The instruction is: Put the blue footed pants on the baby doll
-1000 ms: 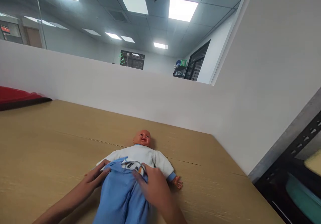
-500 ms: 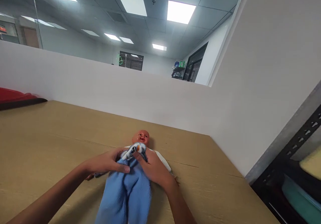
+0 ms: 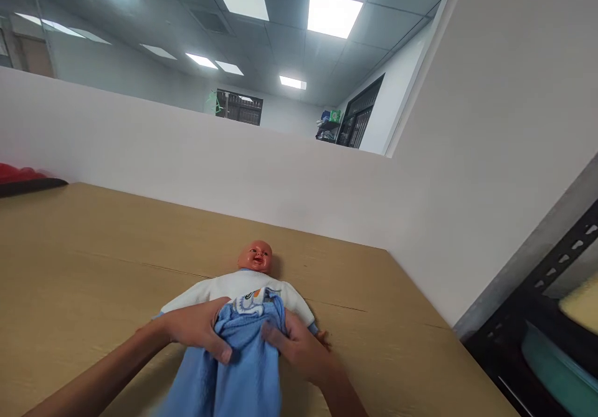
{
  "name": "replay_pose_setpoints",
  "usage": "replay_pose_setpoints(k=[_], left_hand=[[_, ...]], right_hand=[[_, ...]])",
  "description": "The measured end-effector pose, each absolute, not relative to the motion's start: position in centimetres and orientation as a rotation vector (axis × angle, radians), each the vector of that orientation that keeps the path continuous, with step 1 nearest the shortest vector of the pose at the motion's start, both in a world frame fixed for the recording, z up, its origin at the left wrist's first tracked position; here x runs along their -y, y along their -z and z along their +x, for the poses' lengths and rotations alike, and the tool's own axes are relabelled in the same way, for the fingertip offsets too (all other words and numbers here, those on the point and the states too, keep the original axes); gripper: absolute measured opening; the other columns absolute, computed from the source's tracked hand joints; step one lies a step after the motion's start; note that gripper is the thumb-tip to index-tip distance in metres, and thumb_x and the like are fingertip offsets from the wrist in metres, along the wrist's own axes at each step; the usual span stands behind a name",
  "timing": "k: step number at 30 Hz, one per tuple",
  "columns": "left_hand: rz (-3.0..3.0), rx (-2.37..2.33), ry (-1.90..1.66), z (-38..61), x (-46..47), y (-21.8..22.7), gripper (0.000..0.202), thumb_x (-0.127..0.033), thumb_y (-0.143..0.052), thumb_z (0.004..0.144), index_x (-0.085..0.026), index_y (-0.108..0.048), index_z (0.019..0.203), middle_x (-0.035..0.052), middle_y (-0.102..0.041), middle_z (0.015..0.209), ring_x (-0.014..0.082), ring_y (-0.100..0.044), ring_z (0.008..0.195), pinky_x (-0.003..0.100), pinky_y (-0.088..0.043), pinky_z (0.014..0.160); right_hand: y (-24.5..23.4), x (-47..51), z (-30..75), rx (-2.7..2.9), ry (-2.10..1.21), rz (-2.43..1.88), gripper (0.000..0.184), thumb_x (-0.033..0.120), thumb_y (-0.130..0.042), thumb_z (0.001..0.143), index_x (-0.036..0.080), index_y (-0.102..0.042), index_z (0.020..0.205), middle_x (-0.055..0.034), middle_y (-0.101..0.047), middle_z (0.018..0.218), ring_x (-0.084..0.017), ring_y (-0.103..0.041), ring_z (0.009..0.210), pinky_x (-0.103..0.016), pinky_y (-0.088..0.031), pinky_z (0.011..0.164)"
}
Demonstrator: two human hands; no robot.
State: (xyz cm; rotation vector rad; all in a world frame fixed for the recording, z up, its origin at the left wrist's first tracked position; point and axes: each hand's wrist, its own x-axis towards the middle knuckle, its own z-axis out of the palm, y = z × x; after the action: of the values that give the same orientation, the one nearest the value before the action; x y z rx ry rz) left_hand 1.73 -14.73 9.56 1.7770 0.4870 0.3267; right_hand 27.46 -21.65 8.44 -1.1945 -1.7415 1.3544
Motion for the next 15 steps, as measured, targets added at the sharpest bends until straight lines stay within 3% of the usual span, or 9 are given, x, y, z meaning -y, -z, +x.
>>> replay_pose_setpoints(k=[2,4,8,11,13,15], left_hand=[[1.728,-0.473,-0.318,1.7,14.4,-8.7,0.078,-0.072,-0.084,0.075,-0.023,-0.071,0.134,0.0035,-0.075,0.131,0.0336,-0.066,0.123,0.042,-0.049,0.112],[1.648,-0.514,-0.369,1.5,14.0,-7.7,0.069,-0.07,-0.076,0.085,-0.023,-0.07,0.135,0.0047,-0.073,0.136,0.0332,-0.062,0.131,0.043,-0.046,0.117],[1.502,-0.577,-0.482,1.7,13.6,-6.5,0.072,-0.072,-0.077,0.084,-0.023,-0.069,0.137,0.007,-0.068,0.145,0.0339,-0.056,0.141,0.045,-0.039,0.124],[1.559,-0.603,-0.482,2.3,13.9,-6.6,0.075,-0.075,-0.072,0.086,-0.022,-0.069,0.138,0.008,-0.068,0.145,0.0347,-0.056,0.14,0.047,-0.039,0.124],[1.648,-0.643,-0.471,2.6,14.2,-7.0,0.075,-0.076,-0.067,0.09,-0.023,-0.066,0.142,0.0082,-0.066,0.147,0.0347,-0.054,0.142,0.049,-0.036,0.126],[1.724,-0.687,-0.471,2.7,14.4,-7.3,0.073,-0.076,-0.061,0.094,-0.025,-0.064,0.146,0.0078,-0.062,0.153,0.0341,-0.05,0.146,0.048,-0.031,0.129]], right_hand=[[-7.6,21.2,26.9,1.623,-1.322,-1.203,0.073,0.074,-0.058,0.094,0.023,-0.059,0.146,-0.0109,-0.066,0.144,-0.029,-0.055,0.14,-0.044,-0.037,0.123],[-7.1,20.8,26.9,1.589,-1.318,-1.197,0.074,0.075,-0.059,0.093,0.023,-0.059,0.146,-0.0113,-0.065,0.145,-0.028,-0.054,0.142,-0.042,-0.036,0.124],[-7.1,20.7,27.7,1.714,-1.536,-1.125,0.082,0.084,-0.069,0.078,0.019,-0.072,0.127,-0.0111,-0.076,0.116,-0.032,-0.068,0.115,-0.044,-0.051,0.105],[-7.4,21.0,27.8,1.808,-1.678,-1.072,0.079,0.073,-0.088,0.063,0.018,-0.076,0.118,-0.0077,-0.077,0.104,-0.029,-0.07,0.099,-0.039,-0.055,0.091],[-7.2,20.9,27.4,1.758,-1.593,-1.149,0.068,0.066,-0.092,0.065,0.017,-0.076,0.11,-0.0075,-0.077,0.102,-0.027,-0.07,0.096,-0.037,-0.055,0.09],[-6.4,20.6,26.8,1.576,-1.481,-1.13,0.064,0.068,-0.085,0.074,0.018,-0.074,0.113,-0.0086,-0.077,0.107,-0.027,-0.07,0.101,-0.038,-0.055,0.096]])
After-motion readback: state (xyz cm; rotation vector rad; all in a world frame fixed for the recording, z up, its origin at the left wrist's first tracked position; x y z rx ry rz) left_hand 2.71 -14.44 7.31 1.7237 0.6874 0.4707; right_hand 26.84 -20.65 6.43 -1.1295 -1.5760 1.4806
